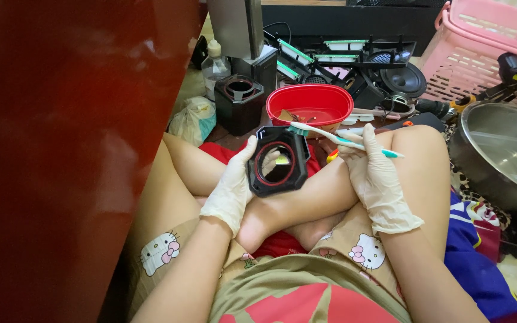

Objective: The person brushes a black plastic housing with a toothbrush and wipes it with a cloth.

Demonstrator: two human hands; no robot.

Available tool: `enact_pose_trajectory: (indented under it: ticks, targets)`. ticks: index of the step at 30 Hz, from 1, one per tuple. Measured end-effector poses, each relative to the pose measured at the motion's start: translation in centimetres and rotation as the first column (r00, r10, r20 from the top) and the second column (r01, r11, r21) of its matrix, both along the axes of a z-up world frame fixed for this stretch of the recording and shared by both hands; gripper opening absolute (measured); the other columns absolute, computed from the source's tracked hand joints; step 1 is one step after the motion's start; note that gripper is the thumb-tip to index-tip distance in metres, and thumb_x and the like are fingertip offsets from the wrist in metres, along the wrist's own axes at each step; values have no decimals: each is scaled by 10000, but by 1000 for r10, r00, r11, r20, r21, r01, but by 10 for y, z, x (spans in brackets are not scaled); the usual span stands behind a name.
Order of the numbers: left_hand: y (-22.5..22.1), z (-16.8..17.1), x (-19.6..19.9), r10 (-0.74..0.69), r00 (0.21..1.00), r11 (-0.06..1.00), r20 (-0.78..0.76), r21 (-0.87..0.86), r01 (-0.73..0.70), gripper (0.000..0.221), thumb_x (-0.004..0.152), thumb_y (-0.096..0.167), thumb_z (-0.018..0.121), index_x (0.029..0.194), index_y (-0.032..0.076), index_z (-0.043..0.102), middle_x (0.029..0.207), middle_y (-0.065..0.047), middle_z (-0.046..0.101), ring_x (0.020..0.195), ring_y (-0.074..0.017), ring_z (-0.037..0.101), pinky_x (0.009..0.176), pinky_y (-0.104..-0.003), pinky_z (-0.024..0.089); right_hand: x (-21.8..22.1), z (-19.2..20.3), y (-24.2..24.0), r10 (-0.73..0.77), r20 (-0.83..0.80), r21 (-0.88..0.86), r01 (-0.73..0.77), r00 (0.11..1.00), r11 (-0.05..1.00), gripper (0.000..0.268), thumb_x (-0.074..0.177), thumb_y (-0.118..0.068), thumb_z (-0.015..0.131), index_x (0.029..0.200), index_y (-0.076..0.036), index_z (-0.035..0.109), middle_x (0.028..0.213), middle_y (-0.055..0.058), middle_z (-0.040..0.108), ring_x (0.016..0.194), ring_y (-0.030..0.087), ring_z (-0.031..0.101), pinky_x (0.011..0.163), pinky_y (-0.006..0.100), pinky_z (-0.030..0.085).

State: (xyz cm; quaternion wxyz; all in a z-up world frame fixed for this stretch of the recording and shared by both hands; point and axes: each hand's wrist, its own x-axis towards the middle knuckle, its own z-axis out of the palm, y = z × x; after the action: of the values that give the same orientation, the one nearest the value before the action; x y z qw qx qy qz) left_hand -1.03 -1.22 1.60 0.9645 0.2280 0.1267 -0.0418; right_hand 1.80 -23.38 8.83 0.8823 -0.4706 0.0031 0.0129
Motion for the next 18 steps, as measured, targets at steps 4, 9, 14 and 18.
enact_pose_trajectory:
  ticks: [4,9,14,18]
  targets:
    - [-10,12,-10,-42,999,995,7,91,41,400,777,363,657,1009,39,623,1010,-180,638,895,-248,643,774,-321,540,5,-10,-2,4,-8,-12,-5,1000,1000,355,764,-409,667,879,-80,596,852,99,653,675,174,645,750,323,545]
    - [-9,10,-9,-29,999,995,25,99,26,367,794,339,643,1004,39,625,1004,-180,642,890,-259,644,784,-326,534,5,-10,-2,6,-12,-30,-6,1000,1000,372,763,-423,662,885,-76,609,855,89,654,682,164,645,756,313,542]
    - [4,-9,4,9,1000,1000,20,-3,-9,354,806,327,638,988,24,628,990,-192,641,877,-272,647,759,-331,550,9,-11,-4,11,-5,-20,-11,1000,1000,376,772,-421,654,896,-68,616,855,91,657,678,163,650,747,309,548]
    - [7,-8,4,40,999,997,-5,-60,-40,351,801,319,646,980,18,628,990,-203,637,882,-279,645,753,-338,555,7,-7,-4,19,10,-24,-19,1000,1000,380,774,-419,647,909,-65,626,863,90,661,685,161,649,765,310,543]
